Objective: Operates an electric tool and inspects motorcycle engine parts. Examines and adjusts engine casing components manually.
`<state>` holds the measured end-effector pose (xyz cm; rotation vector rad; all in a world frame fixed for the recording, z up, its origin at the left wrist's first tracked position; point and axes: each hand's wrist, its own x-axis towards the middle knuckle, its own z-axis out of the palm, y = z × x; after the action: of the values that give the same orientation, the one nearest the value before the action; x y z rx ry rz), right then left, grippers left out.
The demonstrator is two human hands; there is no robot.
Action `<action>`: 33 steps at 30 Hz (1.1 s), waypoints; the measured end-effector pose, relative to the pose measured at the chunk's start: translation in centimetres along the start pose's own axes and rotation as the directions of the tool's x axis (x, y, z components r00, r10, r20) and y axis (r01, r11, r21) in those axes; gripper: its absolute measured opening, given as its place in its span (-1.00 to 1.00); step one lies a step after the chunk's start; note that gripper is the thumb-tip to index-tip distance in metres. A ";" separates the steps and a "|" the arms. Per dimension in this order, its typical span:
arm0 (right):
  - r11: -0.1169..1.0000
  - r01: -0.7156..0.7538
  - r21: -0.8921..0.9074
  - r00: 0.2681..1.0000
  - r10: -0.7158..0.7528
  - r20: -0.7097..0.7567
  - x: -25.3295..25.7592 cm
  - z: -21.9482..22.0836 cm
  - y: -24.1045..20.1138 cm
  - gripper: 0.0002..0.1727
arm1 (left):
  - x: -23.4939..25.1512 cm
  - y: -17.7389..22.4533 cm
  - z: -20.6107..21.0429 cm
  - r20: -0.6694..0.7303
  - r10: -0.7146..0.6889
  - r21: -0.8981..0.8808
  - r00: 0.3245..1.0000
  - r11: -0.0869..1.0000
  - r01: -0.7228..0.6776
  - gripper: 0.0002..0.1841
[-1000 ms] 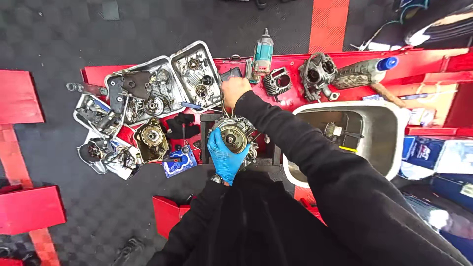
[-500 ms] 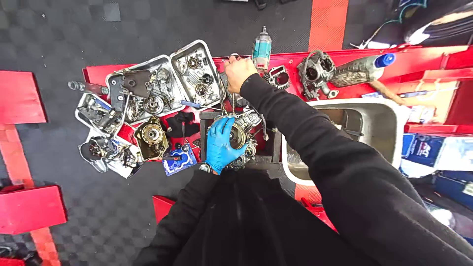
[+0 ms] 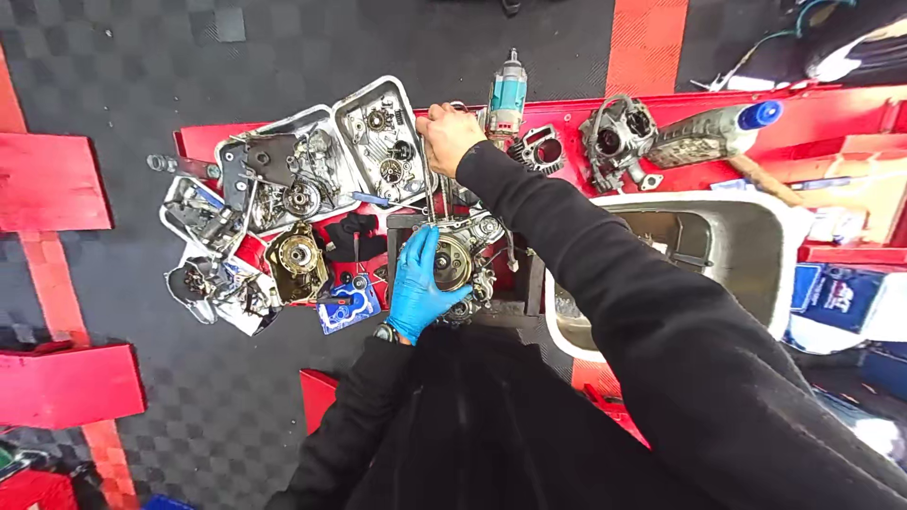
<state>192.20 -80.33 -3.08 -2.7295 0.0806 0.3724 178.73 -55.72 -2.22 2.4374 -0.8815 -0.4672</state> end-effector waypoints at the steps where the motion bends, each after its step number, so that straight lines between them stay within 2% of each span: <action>1: 1.000 0.024 0.010 1.000 -0.023 -0.018 0.3 0.1 0.2 -0.60 | 0.0 -0.3 0.5 -0.069 0.010 -0.014 0.998 1.000 -0.011 0.28; 3: 0.997 0.076 -0.002 0.997 -0.076 -0.030 0.7 0.0 0.7 -0.61 | -0.2 0.0 1.6 -0.195 -0.022 -0.034 0.980 0.999 0.016 0.26; 6: 0.993 0.117 -0.027 0.993 -0.117 0.000 1.0 0.0 1.3 -0.57 | -0.7 1.5 2.9 -0.317 -0.145 -0.077 0.937 0.989 0.127 0.26; 9: 0.995 0.097 -0.024 0.995 -0.096 0.037 0.9 0.0 1.4 -0.57 | -0.8 2.8 3.8 -0.395 -0.266 -0.132 0.879 0.964 0.232 0.28; 11: 0.998 0.068 -0.010 0.996 -0.067 0.057 0.9 -0.2 1.5 -0.57 | -0.7 3.1 3.9 -0.413 -0.289 -0.139 0.864 0.957 0.254 0.28; 16: 0.998 0.064 0.003 0.996 -0.064 0.056 0.7 -0.4 2.0 -0.59 | -0.4 1.9 3.0 -0.349 -0.182 -0.118 0.919 0.982 0.150 0.26; 26: 0.999 0.016 0.042 0.998 -0.019 0.058 0.2 -0.7 2.1 -0.62 | 0.1 0.8 2.6 -0.317 -0.080 -0.099 0.945 0.994 0.051 0.24; 33: 0.999 0.003 0.045 0.998 -0.007 0.067 0.2 -0.9 1.7 -0.61 | 0.8 -0.5 1.2 -0.163 0.056 -0.065 0.985 0.996 -0.067 0.22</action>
<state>192.40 -82.28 -2.91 -2.6693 0.0632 0.4555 179.06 -56.30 -3.59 2.3390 -0.8539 -0.2700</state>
